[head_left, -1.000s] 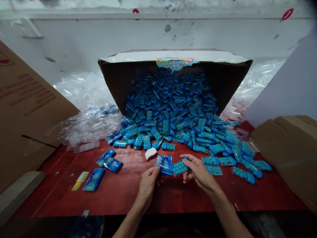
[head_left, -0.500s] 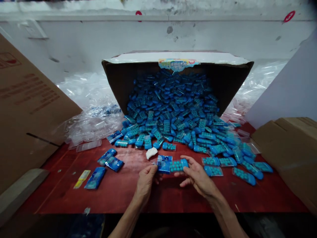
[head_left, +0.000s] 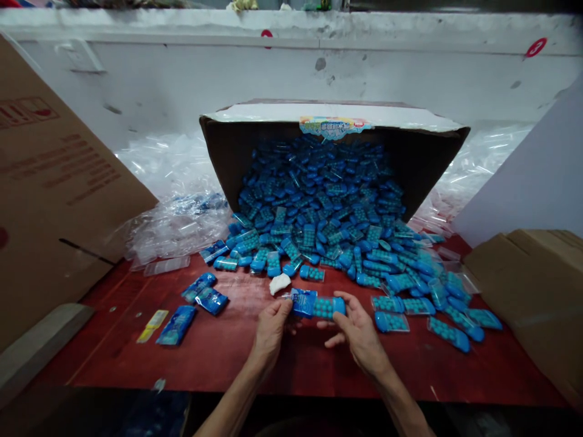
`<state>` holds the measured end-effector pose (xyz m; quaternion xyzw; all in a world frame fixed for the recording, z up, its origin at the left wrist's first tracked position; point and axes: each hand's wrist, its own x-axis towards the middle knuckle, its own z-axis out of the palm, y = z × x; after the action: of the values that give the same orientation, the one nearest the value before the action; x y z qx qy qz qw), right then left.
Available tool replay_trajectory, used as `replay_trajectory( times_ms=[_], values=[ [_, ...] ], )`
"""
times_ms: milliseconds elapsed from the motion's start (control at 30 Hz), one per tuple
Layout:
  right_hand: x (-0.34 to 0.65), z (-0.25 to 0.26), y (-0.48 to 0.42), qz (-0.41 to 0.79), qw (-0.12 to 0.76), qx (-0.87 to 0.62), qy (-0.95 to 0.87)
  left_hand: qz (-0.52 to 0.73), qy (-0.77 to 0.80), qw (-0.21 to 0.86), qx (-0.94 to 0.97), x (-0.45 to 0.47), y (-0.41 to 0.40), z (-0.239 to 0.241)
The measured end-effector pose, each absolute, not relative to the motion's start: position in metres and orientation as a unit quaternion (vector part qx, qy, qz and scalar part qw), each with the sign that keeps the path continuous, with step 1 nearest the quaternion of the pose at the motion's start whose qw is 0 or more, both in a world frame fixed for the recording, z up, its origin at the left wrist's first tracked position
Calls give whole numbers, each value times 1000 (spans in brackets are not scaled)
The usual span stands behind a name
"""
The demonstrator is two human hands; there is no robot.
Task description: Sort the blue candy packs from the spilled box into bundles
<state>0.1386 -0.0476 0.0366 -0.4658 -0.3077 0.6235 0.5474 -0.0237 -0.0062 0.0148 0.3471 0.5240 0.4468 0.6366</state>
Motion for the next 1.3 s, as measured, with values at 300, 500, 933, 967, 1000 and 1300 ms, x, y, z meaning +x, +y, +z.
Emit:
replay_trajectory(
  times_ms=[300, 500, 933, 967, 1000, 1300],
  values=[
    [132, 36, -47, 542, 506, -545, -391, 437, 499, 689, 291, -14, -7, 23],
    [129, 35, -41, 459, 455, -585, -490, 427, 452, 754, 212, -9, -7, 31],
    [138, 45, -23, 718, 436, -366, -401, 390, 302, 849, 188, -15, 6, 48],
    [138, 46, -22, 716, 431, -362, -414, 384, 283, 857, 194, -16, 7, 49],
    [138, 47, -23, 705, 426, -365, -433, 374, 269, 864, 202, -17, 8, 49],
    [142, 57, -21, 736, 370, -334, -459, 305, 207, 889, 273, -19, 13, 46]
  ],
)
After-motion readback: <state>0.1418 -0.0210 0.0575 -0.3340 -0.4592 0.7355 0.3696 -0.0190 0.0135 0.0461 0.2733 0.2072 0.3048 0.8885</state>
